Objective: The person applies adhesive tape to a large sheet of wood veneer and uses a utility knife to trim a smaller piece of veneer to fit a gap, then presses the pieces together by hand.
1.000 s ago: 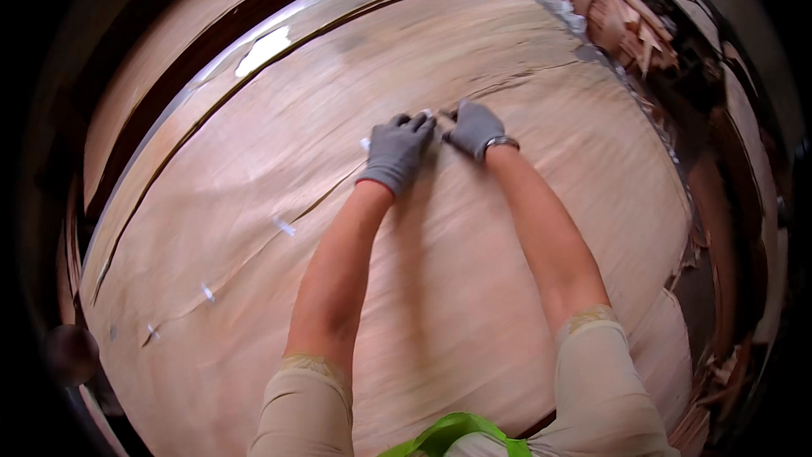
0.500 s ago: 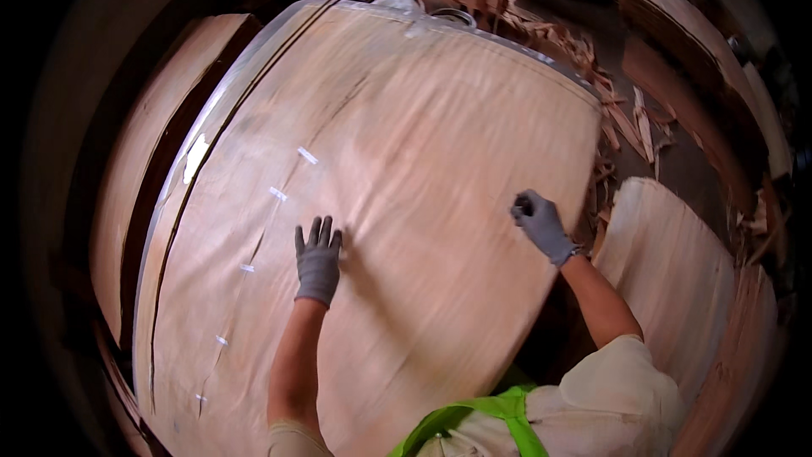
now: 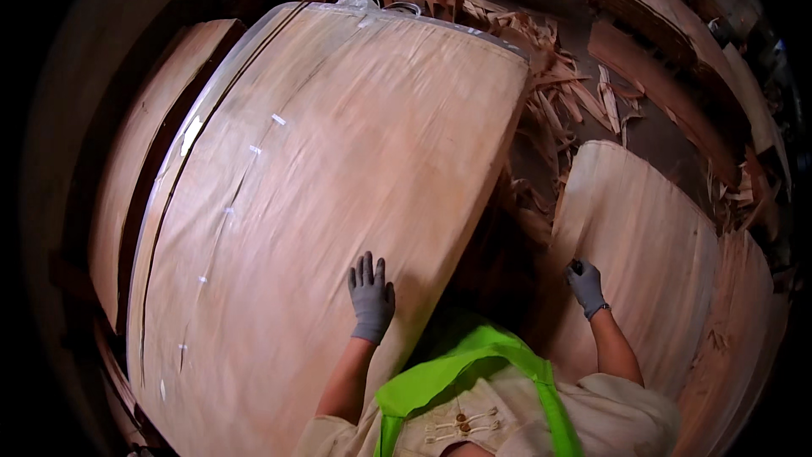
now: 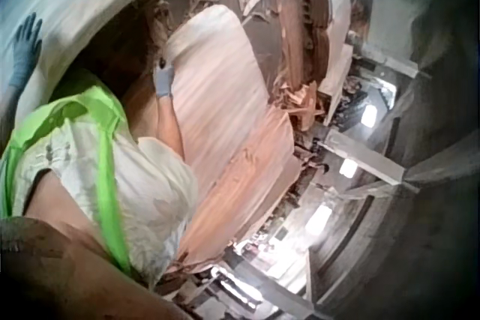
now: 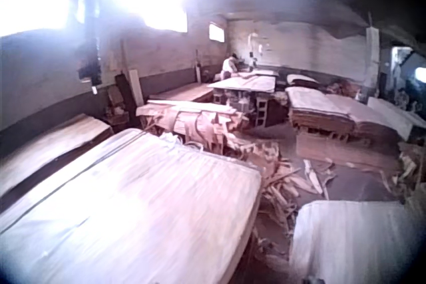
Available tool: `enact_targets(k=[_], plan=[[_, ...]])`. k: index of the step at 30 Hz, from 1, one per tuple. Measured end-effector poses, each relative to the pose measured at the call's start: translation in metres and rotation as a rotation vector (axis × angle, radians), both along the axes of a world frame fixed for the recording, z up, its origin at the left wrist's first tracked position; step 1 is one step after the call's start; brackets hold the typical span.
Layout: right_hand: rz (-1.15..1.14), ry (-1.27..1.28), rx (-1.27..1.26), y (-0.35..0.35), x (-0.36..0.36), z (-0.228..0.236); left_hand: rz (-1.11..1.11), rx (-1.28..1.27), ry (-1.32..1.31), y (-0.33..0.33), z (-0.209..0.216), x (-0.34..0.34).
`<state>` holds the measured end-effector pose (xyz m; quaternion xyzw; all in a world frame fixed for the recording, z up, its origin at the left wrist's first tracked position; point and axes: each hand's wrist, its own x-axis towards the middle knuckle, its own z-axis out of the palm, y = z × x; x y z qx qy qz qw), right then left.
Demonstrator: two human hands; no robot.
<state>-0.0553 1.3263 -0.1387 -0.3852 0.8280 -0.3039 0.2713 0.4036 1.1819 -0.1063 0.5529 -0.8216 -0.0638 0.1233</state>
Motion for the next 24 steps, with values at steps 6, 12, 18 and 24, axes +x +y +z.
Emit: enact_targets(k=[6, 12, 18, 24], plan=[[-0.187, -0.167, 0.099, 0.049, -0.035, 0.011, -0.065, -0.027, 0.007, 0.000, 0.012, -0.059], [-0.272, -0.304, 0.009, 0.029, -0.111, -0.029, -0.127, -0.112, -0.010, -0.090, 0.012, -0.169], [-0.148, -0.381, -0.064, -0.077, -0.219, -0.034, 0.045, -0.151, 0.006, -0.234, -0.015, -0.266], [-0.239, -0.375, -0.035, -0.089, -0.371, -0.016, 0.291, -0.108, -0.075, -0.347, -0.030, -0.383]])
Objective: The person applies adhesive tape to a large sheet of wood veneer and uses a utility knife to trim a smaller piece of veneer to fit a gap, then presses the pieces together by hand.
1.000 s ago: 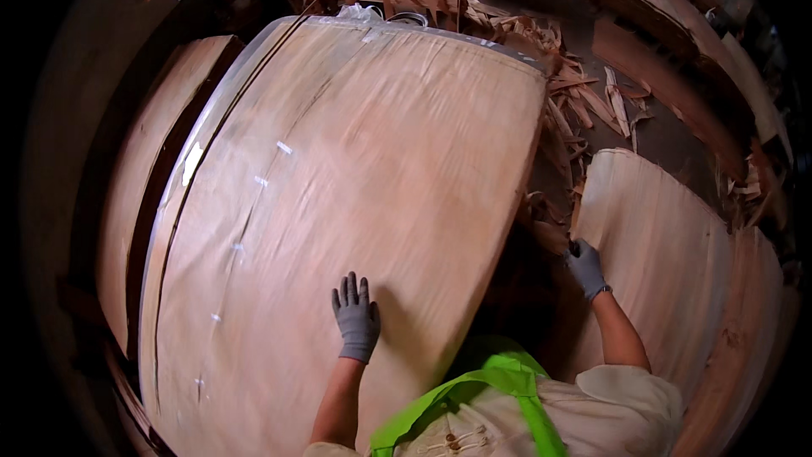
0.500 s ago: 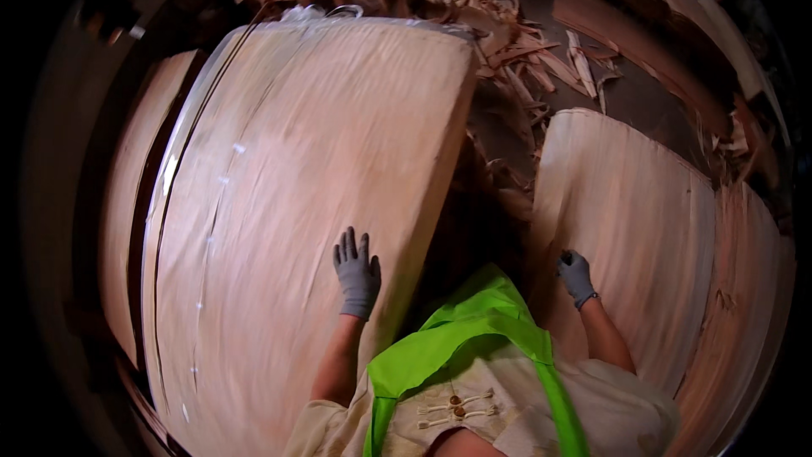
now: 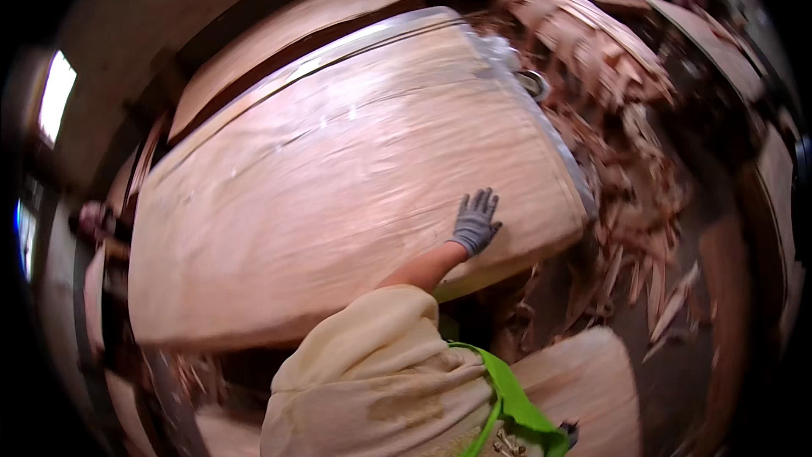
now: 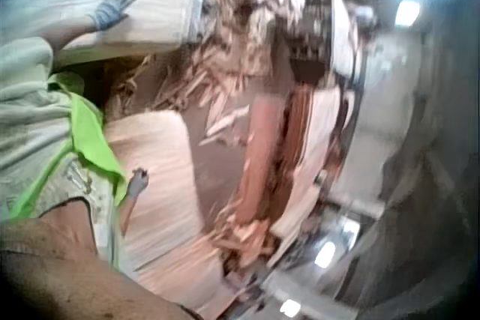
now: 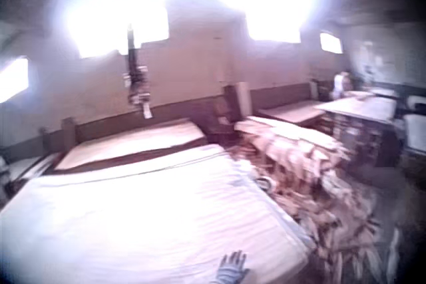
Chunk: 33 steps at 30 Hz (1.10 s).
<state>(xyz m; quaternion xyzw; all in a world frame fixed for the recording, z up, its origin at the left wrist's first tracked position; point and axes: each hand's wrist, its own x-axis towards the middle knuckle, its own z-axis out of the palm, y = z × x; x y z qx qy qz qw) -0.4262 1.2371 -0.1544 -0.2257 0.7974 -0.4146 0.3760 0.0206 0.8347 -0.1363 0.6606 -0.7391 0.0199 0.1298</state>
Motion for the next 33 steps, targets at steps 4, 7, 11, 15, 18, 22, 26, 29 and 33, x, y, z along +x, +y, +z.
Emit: enact_targets(k=[4, 7, 11, 15, 18, 22, 26, 29, 33], plan=[[0.092, -0.048, 0.085, -0.046, -0.060, 0.033, 0.143, 0.111, -0.007, 0.010, -0.019, -0.013], [0.201, -0.038, 0.116, -0.149, -0.093, 0.016, 0.117, 0.118, 0.037, -0.004, -0.007, -0.026], [0.463, 0.013, 0.131, -0.290, -0.134, -0.011, 0.132, 0.118, -0.021, -0.001, -0.007, -0.024], [0.627, 0.076, 0.110, -0.394, -0.180, -0.014, 0.139, 0.182, -0.066, -0.009, -0.009, -0.030], [0.694, 0.124, 0.073, -0.461, -0.217, -0.009, 0.168, 0.204, -0.087, -0.014, 0.001, -0.033], [0.664, 0.136, 0.073, -0.548, -0.250, 0.012, 0.313, 0.259, -0.097, -0.046, 0.019, -0.050], [0.862, 0.276, 0.058, -0.619, -0.323, -0.046, 0.482, -0.079, 0.042, -0.124, 0.018, -0.128], [0.918, 0.272, 0.057, -0.670, -0.395, -0.088, 0.642, -0.294, 0.355, -0.186, 0.015, -0.221], [0.859, 0.091, 0.077, -0.746, -0.450, -0.112, 0.676, -0.187, 0.341, -0.264, 0.028, -0.335]])
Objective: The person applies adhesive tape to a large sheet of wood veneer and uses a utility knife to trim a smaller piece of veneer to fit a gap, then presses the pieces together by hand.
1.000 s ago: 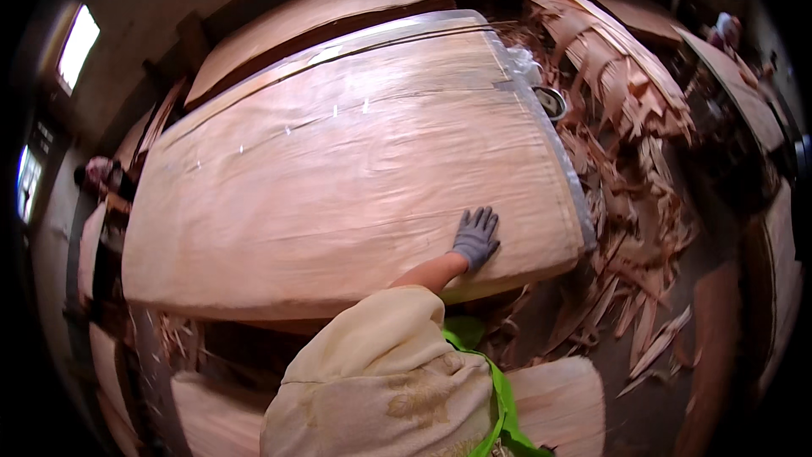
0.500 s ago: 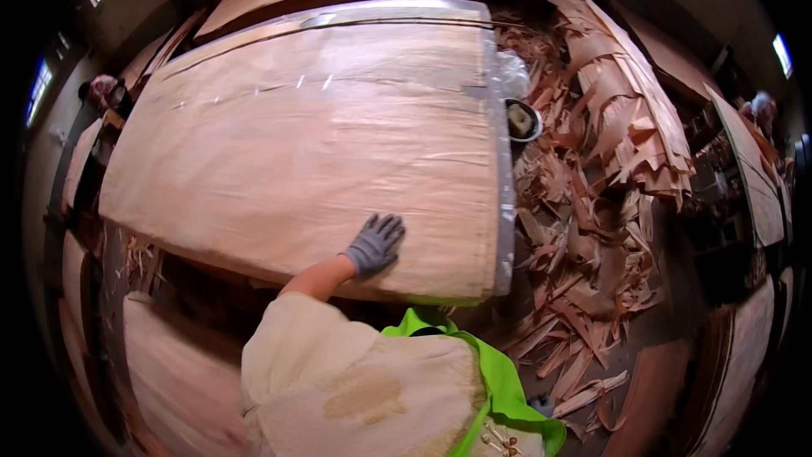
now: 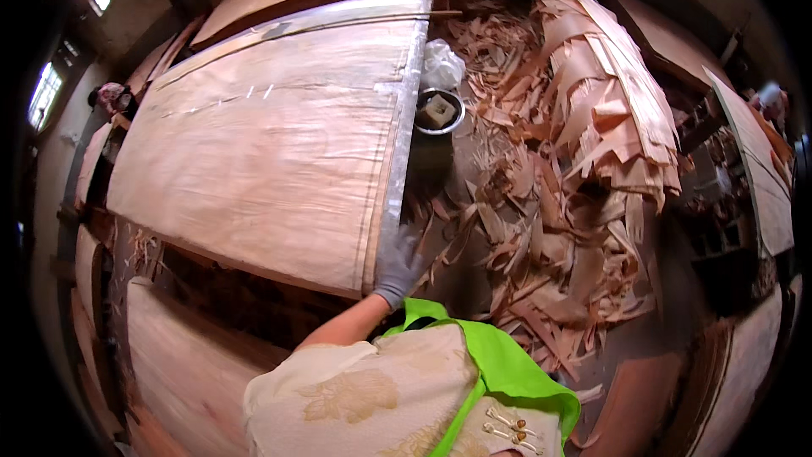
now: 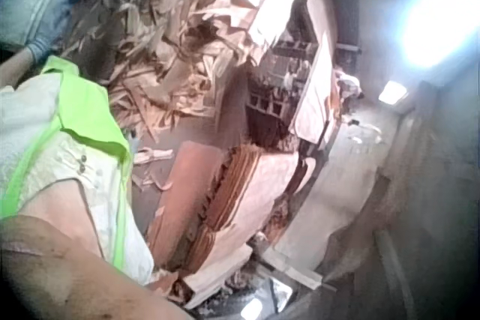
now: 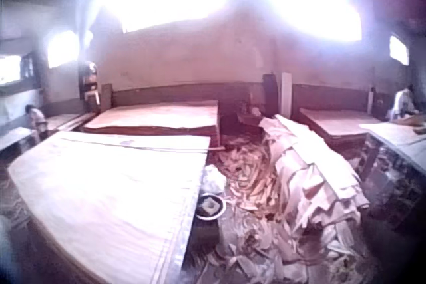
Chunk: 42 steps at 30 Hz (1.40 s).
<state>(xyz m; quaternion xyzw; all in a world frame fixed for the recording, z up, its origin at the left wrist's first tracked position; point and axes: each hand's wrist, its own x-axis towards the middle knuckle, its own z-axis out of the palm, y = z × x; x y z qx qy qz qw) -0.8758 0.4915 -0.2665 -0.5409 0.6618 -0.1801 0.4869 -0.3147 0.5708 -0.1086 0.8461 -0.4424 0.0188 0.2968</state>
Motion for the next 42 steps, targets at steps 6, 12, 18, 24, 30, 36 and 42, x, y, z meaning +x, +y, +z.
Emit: enact_targets(k=[6, 12, 18, 24, 30, 36, 42], plan=[[0.035, 0.093, 0.016, -0.117, -0.096, -0.033, -0.027, -0.274, 0.369, -0.089, 0.019, -0.019], [0.190, -0.179, 0.237, -0.253, 0.017, -0.026, 0.545, -0.730, 1.268, -0.134, 0.028, 0.064], [0.578, 0.256, -0.142, -0.391, 0.190, 0.017, 0.794, -1.206, 1.380, -0.178, -0.009, 0.166], [0.756, 0.125, -0.059, -0.512, 0.373, 0.077, 1.088, -1.774, 1.487, -0.209, -0.024, 0.228], [1.049, 0.039, -0.395, -0.608, 0.614, 0.103, 1.127, -2.205, 1.361, -0.226, -0.037, 0.243], [1.298, -0.041, -0.823, -0.648, 0.867, 0.179, 1.197, -2.437, 1.105, -0.243, -0.052, 0.258], [1.369, -0.111, -1.069, -0.709, 1.067, 0.187, 1.704, -2.054, 1.116, -0.290, -0.023, 0.280]])
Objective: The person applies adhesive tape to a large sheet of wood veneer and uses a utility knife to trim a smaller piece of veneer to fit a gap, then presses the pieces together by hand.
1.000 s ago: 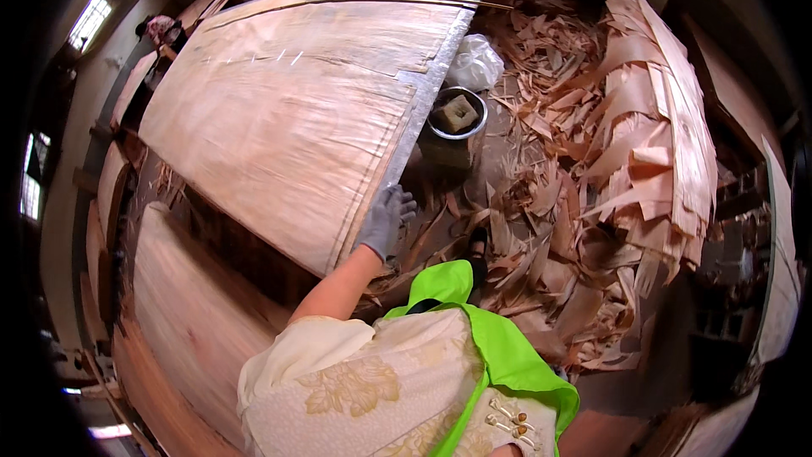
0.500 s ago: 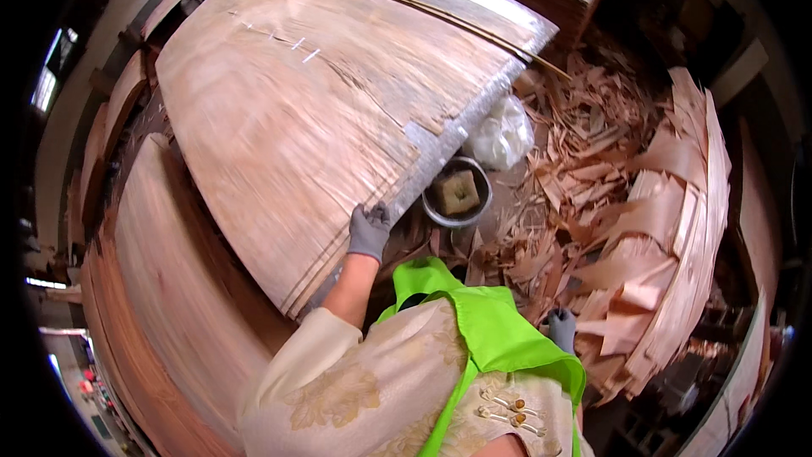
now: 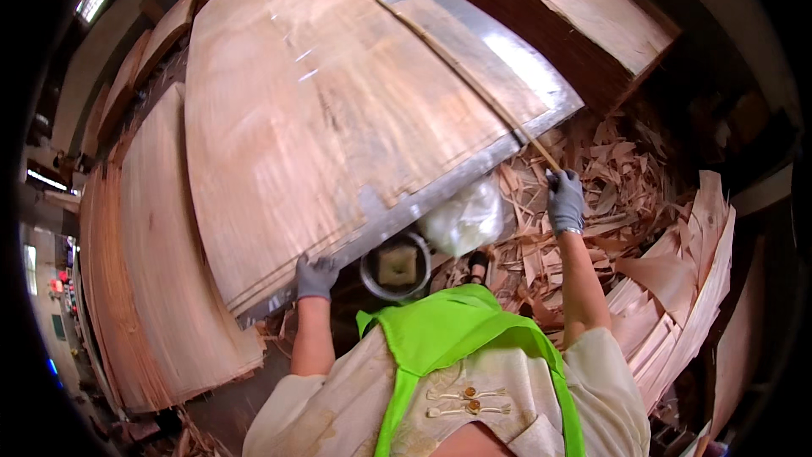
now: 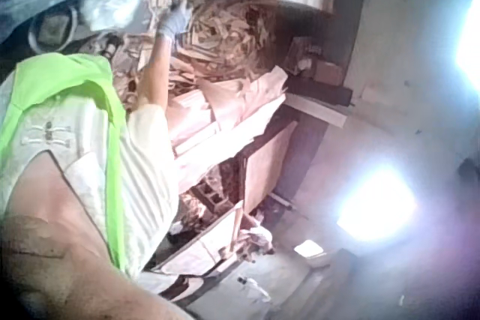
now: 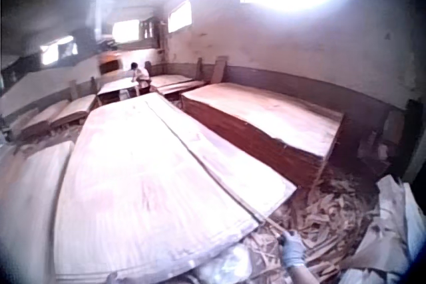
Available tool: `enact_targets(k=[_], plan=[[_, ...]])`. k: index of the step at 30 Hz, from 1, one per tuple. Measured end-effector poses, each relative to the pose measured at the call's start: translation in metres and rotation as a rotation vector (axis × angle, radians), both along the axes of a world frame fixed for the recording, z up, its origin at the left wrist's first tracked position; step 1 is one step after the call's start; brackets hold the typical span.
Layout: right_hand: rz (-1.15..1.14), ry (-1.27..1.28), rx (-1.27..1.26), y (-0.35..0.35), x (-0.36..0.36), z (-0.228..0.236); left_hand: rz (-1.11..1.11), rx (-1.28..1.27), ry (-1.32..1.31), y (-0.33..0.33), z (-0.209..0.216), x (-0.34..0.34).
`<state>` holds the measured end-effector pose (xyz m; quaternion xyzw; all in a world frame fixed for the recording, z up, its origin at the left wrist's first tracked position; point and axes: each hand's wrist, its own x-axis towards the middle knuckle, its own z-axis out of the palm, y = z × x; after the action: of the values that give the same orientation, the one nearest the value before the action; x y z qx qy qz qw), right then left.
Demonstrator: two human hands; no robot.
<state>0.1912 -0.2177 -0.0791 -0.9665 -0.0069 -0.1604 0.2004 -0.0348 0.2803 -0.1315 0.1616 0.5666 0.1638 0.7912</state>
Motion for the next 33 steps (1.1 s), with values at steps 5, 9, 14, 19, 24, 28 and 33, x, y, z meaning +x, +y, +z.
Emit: enact_targets(k=[5, 9, 14, 19, 24, 28, 33], plan=[[0.127, 0.113, -0.191, -0.013, 0.090, -0.015, 0.281, -0.039, 0.075, 0.019, -0.013, 0.003], [0.341, 0.254, -0.169, -0.005, 0.117, -0.031, 0.164, 0.023, 0.014, 0.018, -0.025, -0.002], [0.449, 0.566, 0.181, 0.021, 0.123, -0.049, 0.130, 0.096, 0.024, 0.010, -0.010, 0.020], [0.393, 0.966, 1.068, 0.062, 0.122, -0.023, 0.239, 0.098, 0.158, 0.005, -0.012, 0.021], [0.386, 1.003, 1.176, 0.074, 0.139, -0.045, 0.255, 0.042, 0.082, -0.020, 0.005, 0.037], [0.371, 1.052, 1.322, 0.100, 0.133, -0.038, 0.423, -0.026, 0.013, -0.004, -0.009, 0.031], [0.355, 1.169, 1.333, 0.123, 0.118, -0.047, 0.305, -0.088, -0.213, 0.010, -0.022, 0.015]])
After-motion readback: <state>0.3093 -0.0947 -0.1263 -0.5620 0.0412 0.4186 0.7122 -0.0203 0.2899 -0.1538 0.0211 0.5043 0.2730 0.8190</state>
